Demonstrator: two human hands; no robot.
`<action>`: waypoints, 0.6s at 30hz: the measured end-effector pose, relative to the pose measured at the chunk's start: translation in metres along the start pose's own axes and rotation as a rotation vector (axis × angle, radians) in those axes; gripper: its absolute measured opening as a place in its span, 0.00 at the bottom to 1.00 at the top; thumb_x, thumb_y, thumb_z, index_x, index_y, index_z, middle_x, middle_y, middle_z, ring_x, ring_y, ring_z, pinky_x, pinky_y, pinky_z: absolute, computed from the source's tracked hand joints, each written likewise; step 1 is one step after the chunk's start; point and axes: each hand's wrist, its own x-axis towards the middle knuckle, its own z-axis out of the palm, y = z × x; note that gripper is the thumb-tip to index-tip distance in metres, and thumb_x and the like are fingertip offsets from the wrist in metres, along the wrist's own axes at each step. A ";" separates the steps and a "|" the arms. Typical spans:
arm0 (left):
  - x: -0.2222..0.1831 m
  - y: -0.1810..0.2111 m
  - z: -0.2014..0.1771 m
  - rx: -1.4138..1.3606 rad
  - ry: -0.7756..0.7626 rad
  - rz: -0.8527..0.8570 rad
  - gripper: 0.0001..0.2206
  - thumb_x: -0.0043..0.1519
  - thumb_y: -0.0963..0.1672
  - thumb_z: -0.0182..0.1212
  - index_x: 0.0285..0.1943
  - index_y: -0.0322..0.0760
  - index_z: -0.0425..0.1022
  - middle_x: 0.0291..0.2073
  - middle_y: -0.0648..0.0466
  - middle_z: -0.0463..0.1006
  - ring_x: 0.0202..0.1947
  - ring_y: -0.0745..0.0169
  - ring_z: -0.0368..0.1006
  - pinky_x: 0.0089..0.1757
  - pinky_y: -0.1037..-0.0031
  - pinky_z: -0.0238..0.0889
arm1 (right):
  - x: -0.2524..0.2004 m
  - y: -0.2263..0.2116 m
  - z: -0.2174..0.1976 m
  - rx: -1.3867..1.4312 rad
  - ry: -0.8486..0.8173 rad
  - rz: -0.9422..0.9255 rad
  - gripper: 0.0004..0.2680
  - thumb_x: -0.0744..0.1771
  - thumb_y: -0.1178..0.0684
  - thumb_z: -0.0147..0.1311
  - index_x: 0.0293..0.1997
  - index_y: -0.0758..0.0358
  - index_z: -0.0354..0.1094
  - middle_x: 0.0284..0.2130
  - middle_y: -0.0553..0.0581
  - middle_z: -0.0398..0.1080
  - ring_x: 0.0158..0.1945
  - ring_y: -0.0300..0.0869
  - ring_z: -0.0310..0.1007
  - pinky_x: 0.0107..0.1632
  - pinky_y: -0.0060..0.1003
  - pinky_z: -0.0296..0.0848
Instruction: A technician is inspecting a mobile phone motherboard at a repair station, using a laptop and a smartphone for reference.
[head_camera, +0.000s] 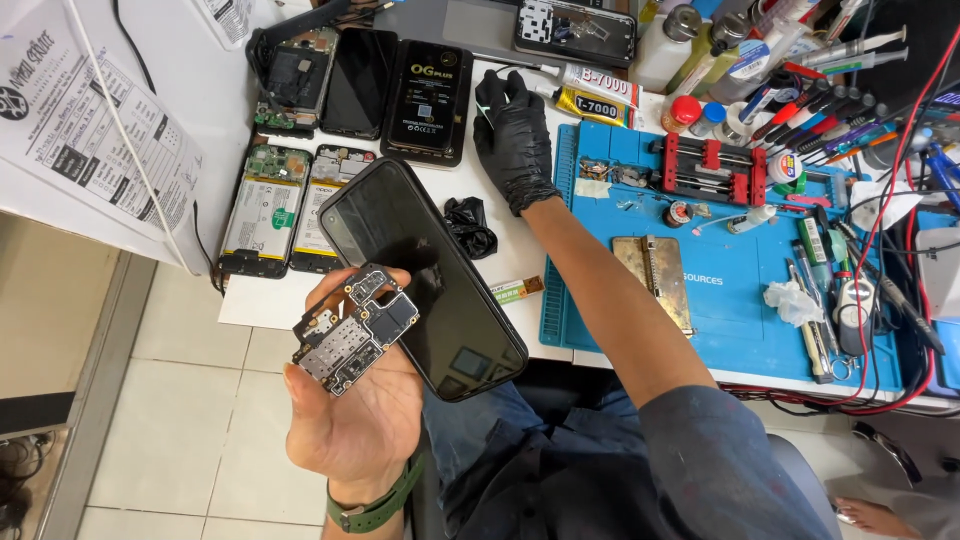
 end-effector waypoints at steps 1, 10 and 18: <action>0.000 -0.001 0.000 0.000 -0.002 -0.002 0.33 0.71 0.55 0.65 0.72 0.21 0.69 0.62 0.33 0.75 0.66 0.37 0.74 0.71 0.59 0.61 | 0.000 0.000 -0.001 0.048 0.018 0.008 0.23 0.72 0.50 0.52 0.78 0.62 0.57 0.67 0.74 0.63 0.70 0.64 0.65 0.64 0.54 0.70; 0.004 -0.008 0.000 -0.030 -0.007 -0.019 0.33 0.71 0.55 0.65 0.73 0.21 0.68 0.62 0.32 0.76 0.67 0.37 0.74 0.71 0.59 0.61 | 0.003 -0.003 -0.018 0.109 0.034 0.018 0.19 0.70 0.54 0.51 0.71 0.60 0.62 0.61 0.69 0.66 0.66 0.62 0.65 0.60 0.53 0.68; 0.016 -0.011 -0.005 -0.034 -0.023 -0.053 0.33 0.71 0.55 0.64 0.73 0.21 0.68 0.62 0.29 0.77 0.66 0.37 0.74 0.68 0.57 0.64 | 0.002 -0.002 -0.013 0.219 0.056 0.044 0.22 0.69 0.55 0.56 0.76 0.60 0.60 0.67 0.69 0.68 0.70 0.66 0.66 0.64 0.56 0.71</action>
